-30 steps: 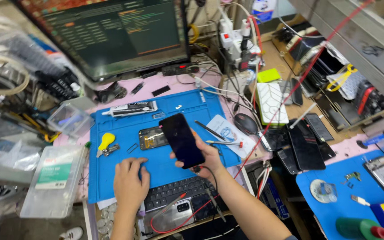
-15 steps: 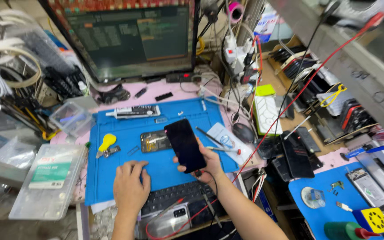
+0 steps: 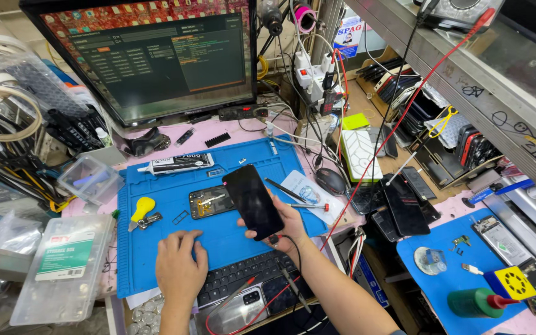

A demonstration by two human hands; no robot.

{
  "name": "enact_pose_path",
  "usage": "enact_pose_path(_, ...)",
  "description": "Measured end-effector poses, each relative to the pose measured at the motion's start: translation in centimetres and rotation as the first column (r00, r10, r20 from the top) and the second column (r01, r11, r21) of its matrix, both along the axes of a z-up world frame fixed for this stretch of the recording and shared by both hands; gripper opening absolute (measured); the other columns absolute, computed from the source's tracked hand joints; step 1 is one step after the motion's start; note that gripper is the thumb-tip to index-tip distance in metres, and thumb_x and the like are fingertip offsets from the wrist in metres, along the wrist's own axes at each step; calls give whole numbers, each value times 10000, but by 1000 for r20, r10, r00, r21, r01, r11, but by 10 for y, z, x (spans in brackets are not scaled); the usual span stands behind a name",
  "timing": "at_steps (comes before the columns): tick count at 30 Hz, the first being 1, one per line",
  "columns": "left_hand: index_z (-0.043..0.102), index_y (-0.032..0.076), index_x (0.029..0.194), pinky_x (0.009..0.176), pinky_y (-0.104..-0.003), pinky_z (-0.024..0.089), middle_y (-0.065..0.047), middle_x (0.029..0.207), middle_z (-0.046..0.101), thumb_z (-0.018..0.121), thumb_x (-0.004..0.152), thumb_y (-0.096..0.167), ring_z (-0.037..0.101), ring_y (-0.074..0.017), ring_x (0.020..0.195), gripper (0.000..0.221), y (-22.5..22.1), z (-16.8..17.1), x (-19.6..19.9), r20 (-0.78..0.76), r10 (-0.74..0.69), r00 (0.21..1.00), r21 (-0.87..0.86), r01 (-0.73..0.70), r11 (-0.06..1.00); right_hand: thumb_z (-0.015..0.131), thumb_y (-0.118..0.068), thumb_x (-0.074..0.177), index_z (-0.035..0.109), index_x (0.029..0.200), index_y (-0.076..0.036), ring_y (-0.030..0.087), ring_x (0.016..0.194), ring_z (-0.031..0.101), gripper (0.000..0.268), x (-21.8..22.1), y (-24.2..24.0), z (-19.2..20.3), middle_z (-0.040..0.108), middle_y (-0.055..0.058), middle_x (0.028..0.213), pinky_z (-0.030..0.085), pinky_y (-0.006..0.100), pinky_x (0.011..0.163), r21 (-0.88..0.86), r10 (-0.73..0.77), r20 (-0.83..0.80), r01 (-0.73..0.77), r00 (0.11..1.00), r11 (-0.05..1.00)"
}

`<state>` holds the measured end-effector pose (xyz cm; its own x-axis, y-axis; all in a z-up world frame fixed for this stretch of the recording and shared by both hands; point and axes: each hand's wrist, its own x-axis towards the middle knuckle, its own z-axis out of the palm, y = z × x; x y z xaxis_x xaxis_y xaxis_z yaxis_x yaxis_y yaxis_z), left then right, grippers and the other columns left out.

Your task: The person picks up a mobile phone, holds it near a computer monitor, and then reinserts a small internal circuit board back into the phone's chassis by hand.

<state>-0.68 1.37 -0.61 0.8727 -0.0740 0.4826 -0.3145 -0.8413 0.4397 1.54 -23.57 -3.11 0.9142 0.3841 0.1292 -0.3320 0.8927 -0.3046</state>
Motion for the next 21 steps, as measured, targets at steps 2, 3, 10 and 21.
enact_pose_path(2, 743, 166, 1046, 807, -429, 507, -63, 1022, 643, 669, 845, 144, 583, -309, 957, 215, 0, 1, -1, 21, -14, 1000, -8, 14, 1000, 620, -510, 951, 331, 1583, -258, 485, 1141, 632, 739, -1, 2, 2, 496, 214, 1492, 539, 494, 777, 67, -2, -10, 3, 1000, 998)
enact_pose_path(3, 742, 165, 1042, 807, -431, 506, -66, 1023, 644, 670, 840, 142, 583, -313, 959, 216, 0, 2, 0, 33, -21, 999, -11, 21, 1000, 642, -467, 952, 326, 1592, -282, 462, 1157, 631, 737, -1, 3, 2, 491, 194, 1508, 536, 480, 791, 13, -22, 26, 22, 999, 1000)
enact_pose_path(10, 735, 147, 1045, 792, -448, 501, -90, 1023, 644, 675, 833, 128, 584, -328, 949, 221, 5, 1, 1, 41, -53, 998, -39, 55, 998, 773, -328, 910, 348, 1589, -245, 395, 1136, 628, 805, -6, 5, 5, 509, 170, 1474, 517, 445, 790, -132, -62, 178, 86, 982, 988)
enact_pose_path(21, 734, 126, 1043, 784, -436, 504, -91, 999, 635, 674, 834, 110, 586, -309, 930, 218, 7, 4, 0, 87, -83, 993, -46, 87, 995, 836, -261, 777, 487, 1458, -102, 391, 997, 628, 781, -9, 6, 11, 595, 209, 1242, 477, 389, 697, -177, 70, 299, -17, 952, 984)
